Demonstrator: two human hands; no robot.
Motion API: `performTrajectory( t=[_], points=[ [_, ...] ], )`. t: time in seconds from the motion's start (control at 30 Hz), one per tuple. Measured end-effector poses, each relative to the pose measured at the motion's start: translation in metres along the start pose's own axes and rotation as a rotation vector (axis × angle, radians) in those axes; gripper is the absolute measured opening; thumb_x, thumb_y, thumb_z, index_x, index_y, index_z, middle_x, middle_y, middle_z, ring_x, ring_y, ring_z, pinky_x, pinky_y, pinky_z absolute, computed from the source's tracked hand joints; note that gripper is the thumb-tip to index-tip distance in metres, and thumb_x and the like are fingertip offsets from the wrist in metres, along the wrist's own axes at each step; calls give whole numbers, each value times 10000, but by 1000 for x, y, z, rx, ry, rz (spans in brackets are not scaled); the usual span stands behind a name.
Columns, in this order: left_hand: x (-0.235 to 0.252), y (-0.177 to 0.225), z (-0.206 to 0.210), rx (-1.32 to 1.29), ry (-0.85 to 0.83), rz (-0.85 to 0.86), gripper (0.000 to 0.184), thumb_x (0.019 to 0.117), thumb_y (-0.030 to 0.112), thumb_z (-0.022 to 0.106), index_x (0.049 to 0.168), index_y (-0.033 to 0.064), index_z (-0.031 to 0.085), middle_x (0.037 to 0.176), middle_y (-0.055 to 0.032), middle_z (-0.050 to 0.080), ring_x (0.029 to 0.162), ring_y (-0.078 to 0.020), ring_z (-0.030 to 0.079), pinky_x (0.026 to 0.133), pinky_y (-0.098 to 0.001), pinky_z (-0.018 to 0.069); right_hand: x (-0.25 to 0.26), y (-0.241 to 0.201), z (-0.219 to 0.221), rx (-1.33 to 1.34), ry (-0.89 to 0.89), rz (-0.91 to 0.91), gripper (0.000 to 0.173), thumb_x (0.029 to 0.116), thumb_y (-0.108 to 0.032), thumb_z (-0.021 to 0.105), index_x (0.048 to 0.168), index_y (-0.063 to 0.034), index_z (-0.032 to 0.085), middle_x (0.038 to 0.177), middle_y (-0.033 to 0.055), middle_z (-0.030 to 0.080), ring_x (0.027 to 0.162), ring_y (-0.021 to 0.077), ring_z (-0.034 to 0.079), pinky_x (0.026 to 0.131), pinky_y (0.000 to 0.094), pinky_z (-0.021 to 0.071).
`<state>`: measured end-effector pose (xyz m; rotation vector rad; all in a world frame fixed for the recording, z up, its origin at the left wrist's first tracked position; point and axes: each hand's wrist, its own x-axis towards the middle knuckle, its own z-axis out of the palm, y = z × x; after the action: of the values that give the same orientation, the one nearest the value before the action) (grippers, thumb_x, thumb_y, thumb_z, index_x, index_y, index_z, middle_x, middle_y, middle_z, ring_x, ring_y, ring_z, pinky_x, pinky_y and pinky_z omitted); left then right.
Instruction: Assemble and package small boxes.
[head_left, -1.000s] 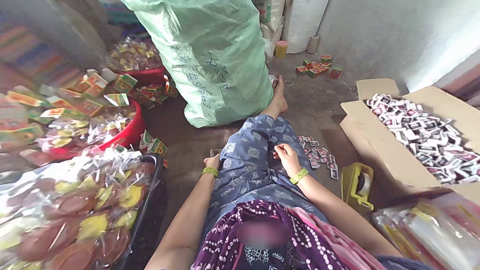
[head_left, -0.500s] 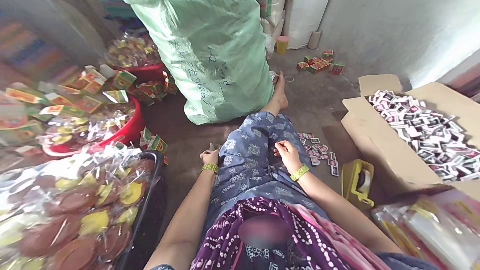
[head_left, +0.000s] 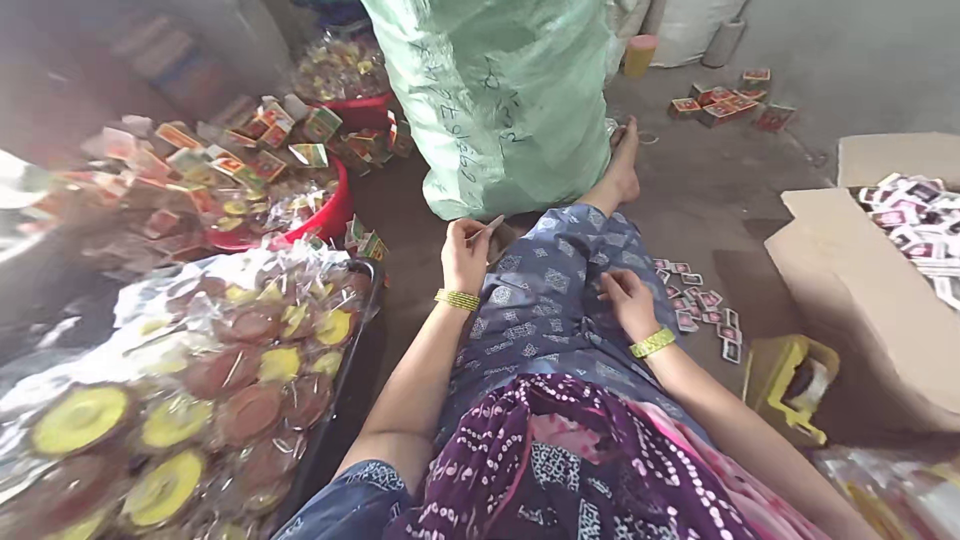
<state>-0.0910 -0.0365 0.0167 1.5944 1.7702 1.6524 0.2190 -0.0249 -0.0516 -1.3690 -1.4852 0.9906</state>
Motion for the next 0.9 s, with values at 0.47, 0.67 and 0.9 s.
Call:
performTrajectory(
  t=[0.47, 0.67, 0.9],
  points=[
    [-36, 104, 60, -815, -542, 65, 254, 933, 10, 701, 1126, 55, 542, 955, -63, 693, 843, -151, 682, 747, -327, 598, -41, -57, -33, 126, -262, -496, 572, 811, -174, 879, 1271, 35, 611, 1176, 92, 716, 1106, 159, 690, 1003, 379, 584],
    [-61, 72, 102, -836, -805, -145, 1078, 781, 661, 751, 1536, 63, 268, 1396, -89, 565, 1190, -177, 611, 952, -390, 556, -62, -41, -44, 329, -35, -235, 509, 853, -85, 808, 1288, 24, 566, 1132, 102, 731, 1040, 191, 723, 940, 400, 619],
    [-88, 46, 129, -508, -934, -64, 804, 624, 184, 966, 1282, -27, 556, 1093, -69, 740, 1026, -116, 716, 968, -347, 599, -64, -30, -36, 162, 131, -316, 630, 832, -219, 865, 1309, 10, 525, 1134, 117, 704, 1009, 200, 715, 885, 402, 634]
  ],
)
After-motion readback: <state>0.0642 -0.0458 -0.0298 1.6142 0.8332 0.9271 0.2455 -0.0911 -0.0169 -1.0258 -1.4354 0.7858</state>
